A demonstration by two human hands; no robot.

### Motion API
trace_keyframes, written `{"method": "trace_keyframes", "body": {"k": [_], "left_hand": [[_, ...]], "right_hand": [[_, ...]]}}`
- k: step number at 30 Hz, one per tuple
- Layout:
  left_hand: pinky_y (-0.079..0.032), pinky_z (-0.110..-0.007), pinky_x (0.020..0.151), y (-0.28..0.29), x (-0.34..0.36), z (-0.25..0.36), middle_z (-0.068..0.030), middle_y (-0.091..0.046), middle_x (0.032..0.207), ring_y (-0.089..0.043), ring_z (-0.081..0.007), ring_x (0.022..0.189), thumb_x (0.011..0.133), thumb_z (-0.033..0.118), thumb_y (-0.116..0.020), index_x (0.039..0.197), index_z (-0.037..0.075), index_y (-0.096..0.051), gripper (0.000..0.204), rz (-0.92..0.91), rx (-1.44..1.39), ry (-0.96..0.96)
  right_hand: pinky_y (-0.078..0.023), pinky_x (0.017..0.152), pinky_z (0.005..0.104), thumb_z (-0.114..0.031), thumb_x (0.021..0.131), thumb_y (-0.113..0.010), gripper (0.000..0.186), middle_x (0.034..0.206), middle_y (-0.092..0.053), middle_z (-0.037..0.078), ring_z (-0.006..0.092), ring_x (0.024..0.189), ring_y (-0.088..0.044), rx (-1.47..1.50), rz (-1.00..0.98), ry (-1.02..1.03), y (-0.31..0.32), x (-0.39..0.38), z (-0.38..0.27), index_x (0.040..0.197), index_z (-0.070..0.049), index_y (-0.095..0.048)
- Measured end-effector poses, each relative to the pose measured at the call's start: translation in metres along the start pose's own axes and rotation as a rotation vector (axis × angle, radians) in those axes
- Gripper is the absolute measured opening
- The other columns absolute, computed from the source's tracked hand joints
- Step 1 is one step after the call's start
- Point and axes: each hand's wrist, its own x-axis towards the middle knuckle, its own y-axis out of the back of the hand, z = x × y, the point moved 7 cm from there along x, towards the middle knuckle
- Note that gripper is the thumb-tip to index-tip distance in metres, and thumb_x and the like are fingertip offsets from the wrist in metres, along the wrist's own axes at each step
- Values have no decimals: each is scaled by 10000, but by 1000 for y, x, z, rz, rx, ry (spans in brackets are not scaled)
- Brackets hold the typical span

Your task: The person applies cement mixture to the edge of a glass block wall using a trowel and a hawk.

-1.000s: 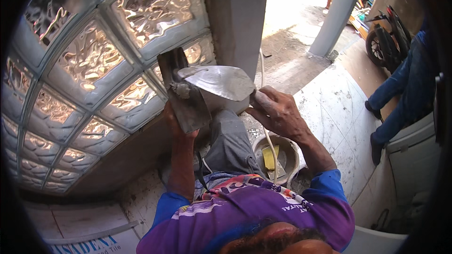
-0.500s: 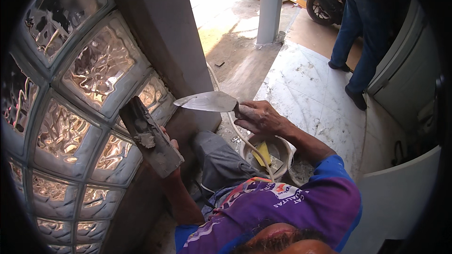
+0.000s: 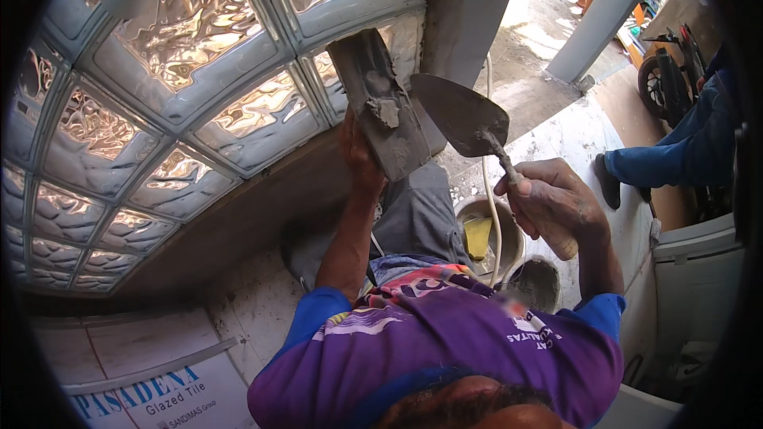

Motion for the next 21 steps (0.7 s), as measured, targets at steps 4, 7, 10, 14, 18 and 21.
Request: {"method": "trace_keyframes", "body": {"k": [4, 7, 10, 14, 18, 21], "left_hand": [[-495, -310, 771, 2, 4, -3, -145, -603, 1076, -615, -207, 926, 954, 123, -464, 1180, -53, -551, 300, -9, -151, 57], [-495, -326, 771, -4, -2, -20, -161, -602, 1083, -620, -238, 919, 916, 96, -516, 1172, -65, -553, 305, -22, -524, 385], [-490, -364, 787, 3, 3, -8, -208, -593, 1115, -616, -319, 936, 812, 41, -634, 1165, -76, -556, 380, -18, -170, 200], [-470, -402, 850, 4, -3, 0, -255, -570, 1175, -591, -380, 1007, 738, 58, -710, 1177, -82, -552, 487, -21, 93, -63], [-461, -411, 883, 11, -8, 5, -256, -556, 1209, -582, -381, 1040, 727, 73, -724, 1182, -84, -550, 512, 20, 65, -105], [-473, -405, 858, 16, -34, -36, -222, -569, 1168, -587, -352, 1012, 749, 56, -702, 1159, -67, -564, 449, 52, -128, 218]], "right_hand": [[-420, 494, 247, -390, 901, -578, 473, 632, -557, 53, 110, 527, -536, -107, -83, -6, -7, 7, -4, 942, 80, -619], [-414, 421, 251, -353, 907, -564, 445, 592, -533, 64, 124, 469, -525, -168, -93, 25, -8, 13, -3, 964, 86, -613], [-417, 478, 268, -392, 903, -567, 450, 610, -539, 61, 136, 526, -535, -259, -72, 3, -6, 15, -3, 908, 55, -616], [-411, 568, 340, -416, 875, -597, 430, 632, -535, 111, 237, 601, -539, -595, -1, 56, -3, 9, -12, 782, 3, -581], [-408, 574, 408, -294, 817, -669, 336, 698, -530, 171, 357, 625, -513, -1023, 167, 343, -1, -1, -24, 749, 9, -539], [-466, 571, 393, -165, 763, -720, 220, 774, -583, 138, 296, 647, -593, -1088, 432, 440, 6, -7, -17, 839, 0, -596]]}}
